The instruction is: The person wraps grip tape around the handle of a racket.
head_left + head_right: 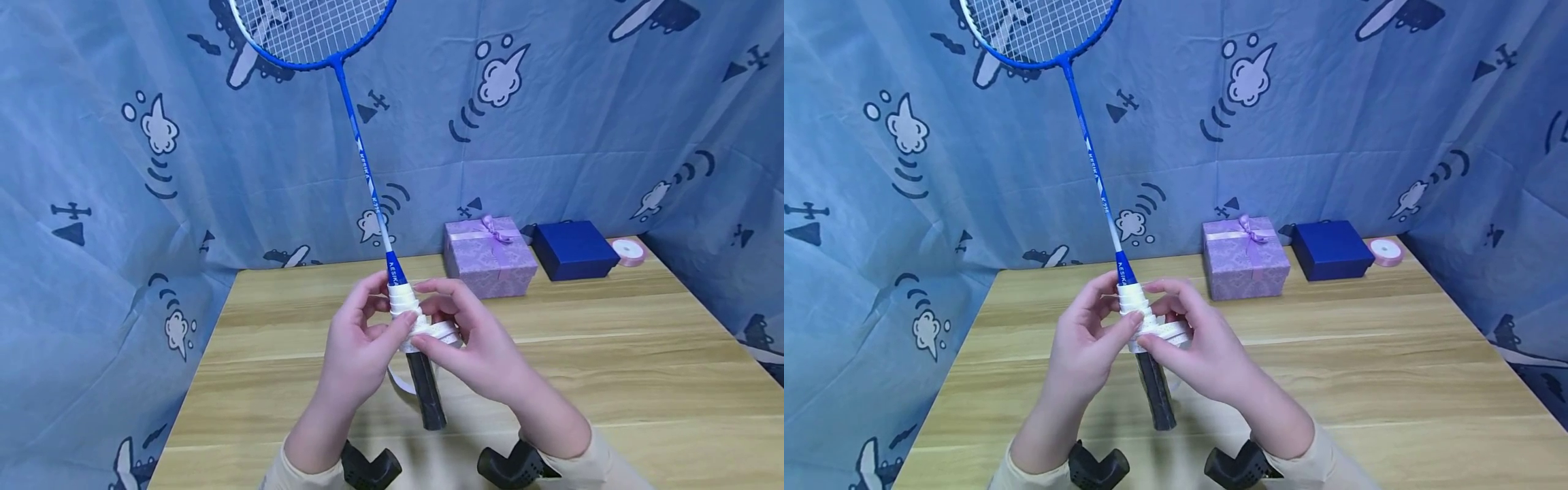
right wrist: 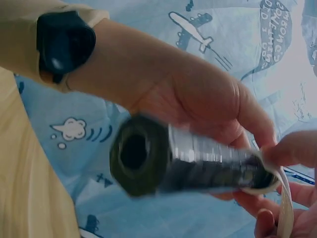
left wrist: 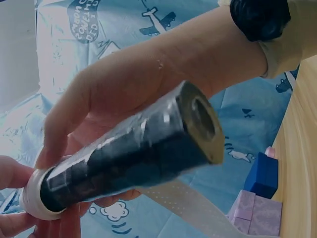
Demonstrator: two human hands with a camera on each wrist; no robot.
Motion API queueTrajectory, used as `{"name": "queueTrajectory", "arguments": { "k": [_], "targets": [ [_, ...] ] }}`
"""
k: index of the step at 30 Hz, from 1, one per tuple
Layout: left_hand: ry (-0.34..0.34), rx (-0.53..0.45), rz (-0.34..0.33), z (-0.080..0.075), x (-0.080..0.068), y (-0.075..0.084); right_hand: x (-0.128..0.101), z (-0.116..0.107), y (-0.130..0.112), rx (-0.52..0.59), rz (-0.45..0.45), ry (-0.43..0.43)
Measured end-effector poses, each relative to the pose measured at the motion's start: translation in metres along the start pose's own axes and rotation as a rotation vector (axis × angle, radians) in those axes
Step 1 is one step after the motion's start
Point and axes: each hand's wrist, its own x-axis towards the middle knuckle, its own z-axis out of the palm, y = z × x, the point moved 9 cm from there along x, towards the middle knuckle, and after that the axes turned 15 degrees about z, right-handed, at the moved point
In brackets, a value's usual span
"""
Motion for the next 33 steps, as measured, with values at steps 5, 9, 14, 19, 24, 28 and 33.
{"name": "queueTrajectory", "arguments": {
  "k": [5,9,14,19,24,28,33],
  "targets": [
    [-0.005,-0.057,-0.006,0.001,0.001,0.0,0.0,0.0,0.001,0.069,0.018,-0.083],
    [-0.007,-0.122,-0.027,0.001,0.001,-0.004,-0.001,0.001,-0.002,0.105,-0.029,-0.142],
    [-0.019,-0.19,-0.034,0.002,0.001,-0.004,0.003,0.0,-0.001,0.154,-0.05,-0.189],
    [-0.067,-0.22,-0.005,0.005,0.001,-0.002,0.005,-0.002,0.002,0.227,-0.022,-0.212],
    [-0.099,-0.243,0.011,0.008,0.001,0.0,0.002,-0.005,-0.001,0.203,-0.033,-0.179],
    [-0.097,-0.25,0.006,0.008,0.001,0.001,0.002,-0.003,0.0,0.194,-0.011,-0.183],
    [-0.103,-0.278,0.016,0.009,0.0,0.001,0.004,0.006,0.007,0.325,0.058,-0.294]
  ]
}}
